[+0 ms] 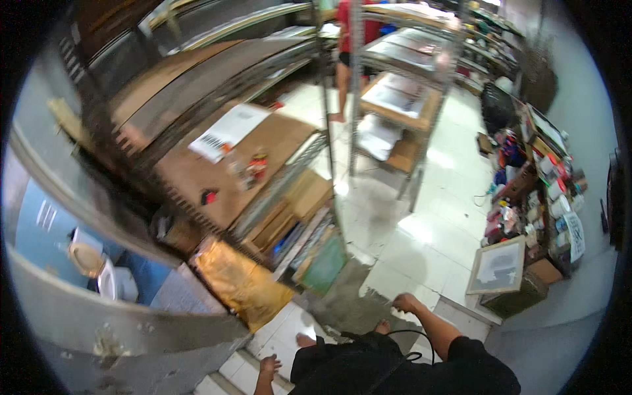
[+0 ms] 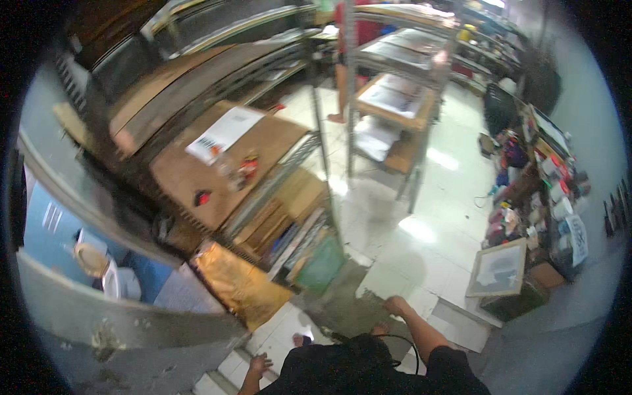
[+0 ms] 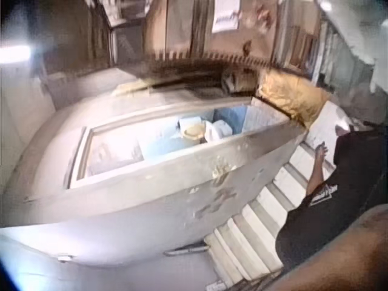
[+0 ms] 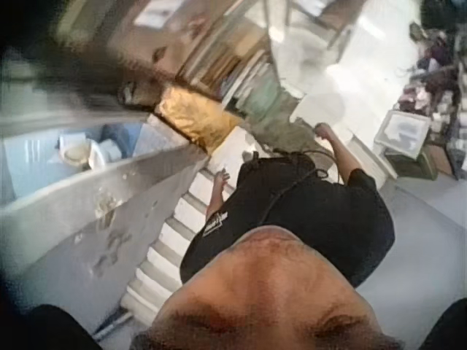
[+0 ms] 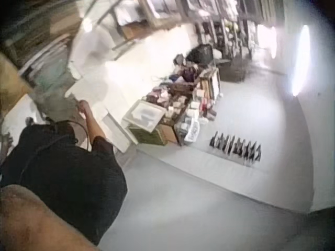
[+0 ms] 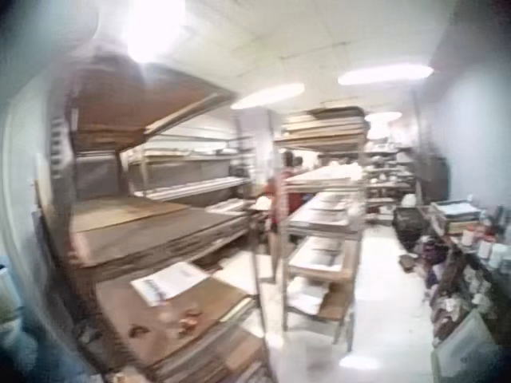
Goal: The person uses a utility knife and a cloth to remove tape and residue from the edges of a screen printing frame.
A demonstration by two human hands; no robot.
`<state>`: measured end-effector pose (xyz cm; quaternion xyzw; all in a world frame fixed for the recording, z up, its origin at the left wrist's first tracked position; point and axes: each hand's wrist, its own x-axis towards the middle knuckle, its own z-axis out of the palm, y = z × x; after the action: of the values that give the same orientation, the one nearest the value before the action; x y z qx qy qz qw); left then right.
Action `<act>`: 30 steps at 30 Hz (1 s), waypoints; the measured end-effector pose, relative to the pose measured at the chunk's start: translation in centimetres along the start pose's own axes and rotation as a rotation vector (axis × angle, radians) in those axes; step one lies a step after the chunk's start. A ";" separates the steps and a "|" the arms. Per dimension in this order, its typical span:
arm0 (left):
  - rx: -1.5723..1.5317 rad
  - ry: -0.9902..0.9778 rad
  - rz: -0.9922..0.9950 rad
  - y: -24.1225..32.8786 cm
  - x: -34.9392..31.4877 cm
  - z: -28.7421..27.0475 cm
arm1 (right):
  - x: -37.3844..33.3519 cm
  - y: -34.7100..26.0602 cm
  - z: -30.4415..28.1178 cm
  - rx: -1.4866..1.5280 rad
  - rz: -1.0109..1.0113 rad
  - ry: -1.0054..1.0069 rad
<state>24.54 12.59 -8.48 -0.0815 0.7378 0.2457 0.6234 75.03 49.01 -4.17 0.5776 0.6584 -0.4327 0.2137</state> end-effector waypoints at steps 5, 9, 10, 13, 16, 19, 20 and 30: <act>0.488 0.197 0.004 8.5 3.6 1.3 | -2.3 9.4 8.0 0.656 0.298 0.080; 0.518 -0.023 0.144 14.3 7.1 17.3 | -6.7 20.7 4.4 0.808 0.493 0.150; 0.589 -0.031 0.137 17.0 8.0 21.8 | -6.9 23.0 3.8 0.962 0.474 0.149; 0.781 -0.149 0.262 23.3 7.6 31.9 | -7.1 26.0 0.8 1.050 0.524 0.213; 0.821 -0.277 0.317 29.4 7.3 40.1 | -6.9 27.8 -2.6 1.127 0.573 0.320; 0.971 -0.199 0.274 37.1 8.8 45.8 | -3.7 30.2 -6.2 1.149 0.569 0.374; 1.044 -0.171 0.255 39.7 9.1 47.9 | -2.7 31.2 -7.1 1.136 0.573 0.374; 1.323 -0.319 0.584 62.0 12.7 83.6 | 4.9 38.1 -13.4 1.614 0.814 0.442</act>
<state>68.96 107.45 -12.99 0.5476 0.6239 -0.0855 0.5509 112.82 61.20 -13.15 0.8069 -0.0694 -0.5317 -0.2477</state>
